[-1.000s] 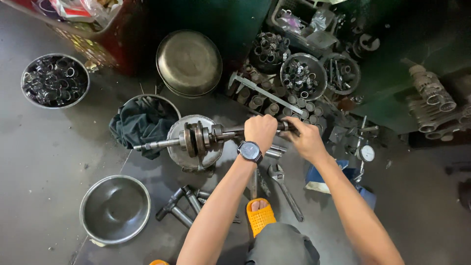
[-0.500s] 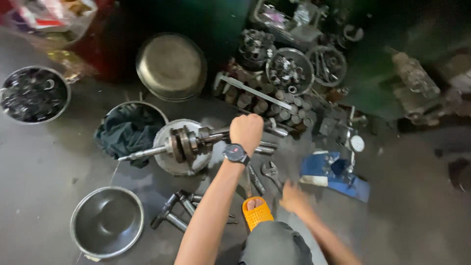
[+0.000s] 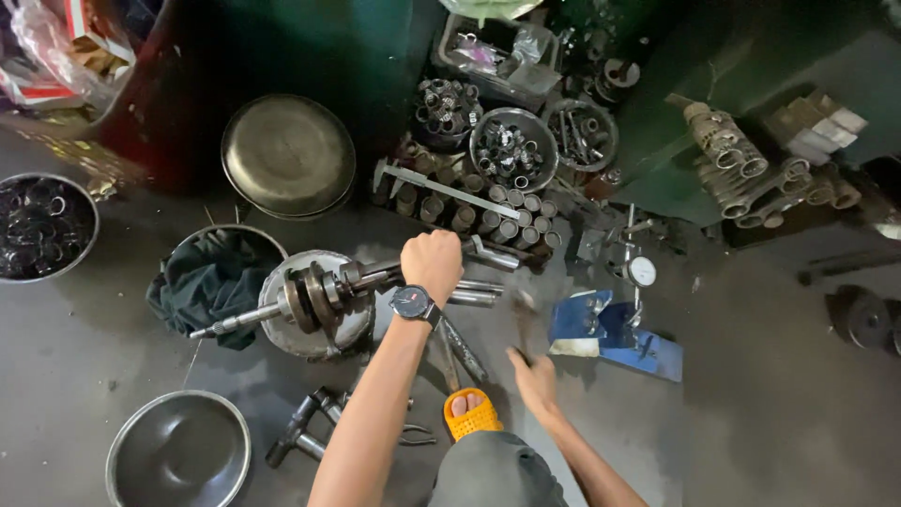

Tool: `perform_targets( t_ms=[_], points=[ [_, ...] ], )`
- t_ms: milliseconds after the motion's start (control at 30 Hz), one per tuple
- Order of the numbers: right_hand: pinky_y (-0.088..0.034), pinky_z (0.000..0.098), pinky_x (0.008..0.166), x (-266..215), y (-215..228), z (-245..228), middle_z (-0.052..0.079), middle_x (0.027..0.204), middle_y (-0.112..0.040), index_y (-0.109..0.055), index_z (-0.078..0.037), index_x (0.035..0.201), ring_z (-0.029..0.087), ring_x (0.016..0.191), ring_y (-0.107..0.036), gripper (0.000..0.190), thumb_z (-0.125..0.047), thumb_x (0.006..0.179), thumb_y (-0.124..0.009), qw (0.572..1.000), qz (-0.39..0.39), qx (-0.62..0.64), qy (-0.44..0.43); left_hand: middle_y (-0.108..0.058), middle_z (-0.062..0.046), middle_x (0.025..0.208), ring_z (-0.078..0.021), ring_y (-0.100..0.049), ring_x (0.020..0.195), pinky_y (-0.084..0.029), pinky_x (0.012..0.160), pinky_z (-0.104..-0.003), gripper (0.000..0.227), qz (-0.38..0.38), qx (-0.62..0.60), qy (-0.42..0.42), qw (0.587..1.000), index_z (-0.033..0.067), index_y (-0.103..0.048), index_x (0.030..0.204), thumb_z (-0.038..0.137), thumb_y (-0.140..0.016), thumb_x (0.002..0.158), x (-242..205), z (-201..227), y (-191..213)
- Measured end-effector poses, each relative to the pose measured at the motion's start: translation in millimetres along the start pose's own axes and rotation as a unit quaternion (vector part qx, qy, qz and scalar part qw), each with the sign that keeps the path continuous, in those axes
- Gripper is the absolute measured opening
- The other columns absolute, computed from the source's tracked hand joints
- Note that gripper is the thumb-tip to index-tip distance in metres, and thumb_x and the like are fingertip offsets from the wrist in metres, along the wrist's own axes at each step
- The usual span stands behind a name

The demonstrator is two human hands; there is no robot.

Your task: The person walks to a workbench and secures a cylindrical metal part in a blue vise. They then use a wrench to tighten a nut on the part while holding the shaft steady with their other hand.

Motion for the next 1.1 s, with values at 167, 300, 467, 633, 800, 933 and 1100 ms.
perform_targets(
  t_ms=[167, 300, 467, 633, 800, 933, 1100],
  points=[
    [-0.039, 0.0402, 0.051, 25, -49, -62, 0.007, 0.05, -0.047, -0.059, 0.004, 0.066, 0.011, 0.051, -0.044, 0.043, -0.03, 0.088, -0.071, 0.994, 0.015, 0.056, 0.095, -0.075, -0.014, 0.081, -0.0321, -0.075, 0.076, -0.059, 0.064, -0.042, 0.007, -0.02, 0.014, 0.003, 1.0, 0.009, -0.074, 0.072, 0.016, -0.077, 0.072, 1, 4, 7],
    [-0.034, 0.039, 0.05, 37, -65, -78, 0.003, 0.054, -0.039, -0.054, 0.003, 0.065, 0.009, 0.056, -0.039, 0.043, -0.027, 0.09, -0.071, 0.99, 0.008, 0.101, 0.098, -0.075, -0.014, 0.08, -0.0318, -0.075, 0.076, -0.059, 0.064, -0.042, 0.005, -0.01, 0.021, 0.004, 1.0, 0.0093, -0.074, 0.072, 0.014, -0.077, 0.072, 2, 2, -5],
    [-0.028, 0.0381, 0.051, 49, -77, -88, 0.001, 0.055, -0.036, -0.048, 0.005, 0.062, 0.009, 0.057, -0.034, 0.052, -0.027, 0.095, -0.071, 0.982, 0.01, 0.143, 0.12, -0.075, -0.014, 0.08, -0.0317, -0.075, 0.076, -0.059, 0.065, -0.041, 0.003, 0.004, 0.025, 0.002, 1.0, 0.0095, -0.075, 0.072, 0.012, -0.075, 0.073, 1, 2, -4],
    [-0.029, 0.0385, 0.051, 63, -84, -94, 0.003, 0.058, -0.032, -0.049, 0.004, 0.066, 0.01, 0.059, -0.033, 0.05, -0.029, 0.096, -0.072, 0.982, 0.033, 0.116, 0.148, -0.075, -0.014, 0.08, -0.032, -0.075, 0.075, -0.058, 0.064, -0.042, 0.005, 0.009, 0.022, 0.001, 1.0, 0.0091, -0.075, 0.072, 0.013, -0.074, 0.075, 2, 2, -5],
    [-0.037, 0.0366, 0.054, 27, -53, -141, 0.007, 0.057, -0.043, -0.065, 0.005, 0.081, 0.012, 0.059, -0.038, 0.036, -0.027, 0.096, -0.072, 0.979, 0.041, 0.11, 0.168, -0.075, -0.013, 0.08, -0.0317, -0.075, 0.075, -0.058, 0.064, -0.041, 0.003, 0.014, 0.022, -0.003, 1.0, 0.0094, -0.074, 0.073, 0.012, -0.074, 0.074, 2, 1, -3],
    [-0.047, 0.0305, 0.06, -8, -9, -203, 0.003, 0.071, -0.062, -0.063, 0.0, 0.11, 0.008, 0.066, -0.054, 0.029, -0.021, 0.091, -0.069, 0.96, 0.048, 0.167, 0.22, -0.075, -0.013, 0.081, -0.0312, -0.075, 0.076, -0.058, 0.065, -0.04, 0.002, 0.004, 0.022, 0.009, 1.0, 0.01, -0.074, 0.073, 0.012, -0.075, 0.073, 8, -3, -8],
    [-0.046, 0.0328, 0.059, 16, -16, -181, 0.008, 0.066, -0.058, -0.066, 0.0, 0.116, 0.011, 0.063, -0.048, 0.034, -0.019, 0.09, -0.076, 0.971, 0.06, 0.088, 0.215, -0.075, -0.013, 0.081, -0.0309, -0.075, 0.078, -0.058, 0.065, -0.04, 0.004, -0.011, 0.025, 0.027, 0.999, 0.0106, -0.075, 0.073, 0.014, -0.077, 0.073, 14, -8, -10]
  ],
)
Point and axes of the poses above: each hand's wrist, its own x-axis towards the middle knuckle, its own y-axis out of the back of the hand, z = x × y, the point moved 6 cm from there along x, towards the middle knuckle
